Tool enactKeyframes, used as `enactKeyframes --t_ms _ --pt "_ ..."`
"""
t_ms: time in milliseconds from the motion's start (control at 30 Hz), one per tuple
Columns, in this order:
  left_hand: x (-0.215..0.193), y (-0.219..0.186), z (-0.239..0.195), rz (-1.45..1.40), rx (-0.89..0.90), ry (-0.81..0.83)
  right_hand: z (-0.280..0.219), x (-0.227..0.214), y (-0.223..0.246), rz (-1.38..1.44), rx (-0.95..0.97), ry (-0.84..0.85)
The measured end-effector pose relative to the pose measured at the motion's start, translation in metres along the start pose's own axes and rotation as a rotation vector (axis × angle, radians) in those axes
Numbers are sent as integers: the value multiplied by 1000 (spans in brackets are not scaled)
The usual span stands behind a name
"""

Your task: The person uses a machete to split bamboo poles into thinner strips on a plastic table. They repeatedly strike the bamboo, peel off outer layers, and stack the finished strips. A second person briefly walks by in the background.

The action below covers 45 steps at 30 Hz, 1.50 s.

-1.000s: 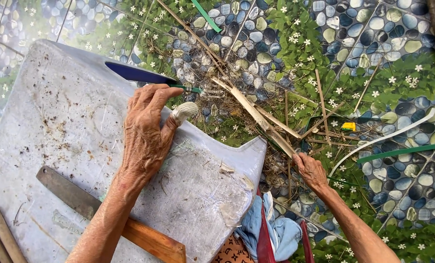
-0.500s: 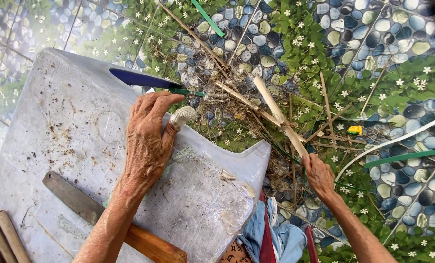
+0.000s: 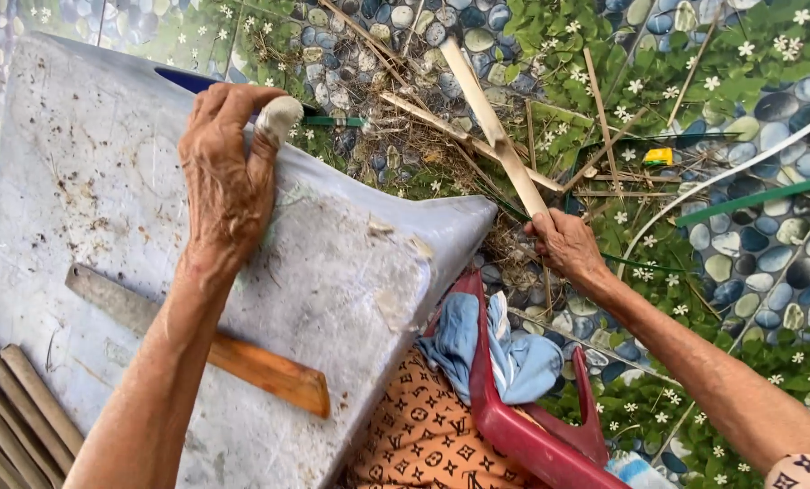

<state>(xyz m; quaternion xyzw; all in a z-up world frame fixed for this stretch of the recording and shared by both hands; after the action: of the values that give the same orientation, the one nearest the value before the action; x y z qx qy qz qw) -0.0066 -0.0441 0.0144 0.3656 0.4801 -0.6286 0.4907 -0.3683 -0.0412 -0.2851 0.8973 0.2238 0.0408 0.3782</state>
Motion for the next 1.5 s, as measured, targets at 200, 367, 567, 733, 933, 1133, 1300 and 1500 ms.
enactKeyframes --t_ms 200,367,567,733,933,1133,1300,1500 --pt "12 26 -7 92 93 64 -89 6 89 199 -189 186" --pt "-16 -38 -13 0 118 95 -110 -7 62 212 -230 271" --pt "-75 -168 -99 71 102 100 -103 -24 -75 471 136 103" --pt "-83 -183 -181 174 -17 -12 -99 -26 -145 239 248 -13" --pt "-58 -183 -237 271 -62 161 -102 0 -145 179 196 62" --pt "-47 -171 -259 354 -66 206 -126 -7 -150 226 298 88" --pt "-47 -172 -260 407 -23 149 -138 -30 -171 200 346 36" --pt "-47 -162 -260 472 -21 148 -132 -36 -184 13 303 26"
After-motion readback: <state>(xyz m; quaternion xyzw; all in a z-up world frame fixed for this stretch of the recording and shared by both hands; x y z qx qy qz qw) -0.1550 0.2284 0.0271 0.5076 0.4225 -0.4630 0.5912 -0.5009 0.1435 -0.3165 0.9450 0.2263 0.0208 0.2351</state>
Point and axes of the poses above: each hand's wrist, its own z-axis towards the middle knuckle, its own x-axis out of the palm, y = z × x, the point moved 5 cm from there along z, towards the middle knuckle, and after that the axes turned 8 degrees about z, right-handed, at the moved point
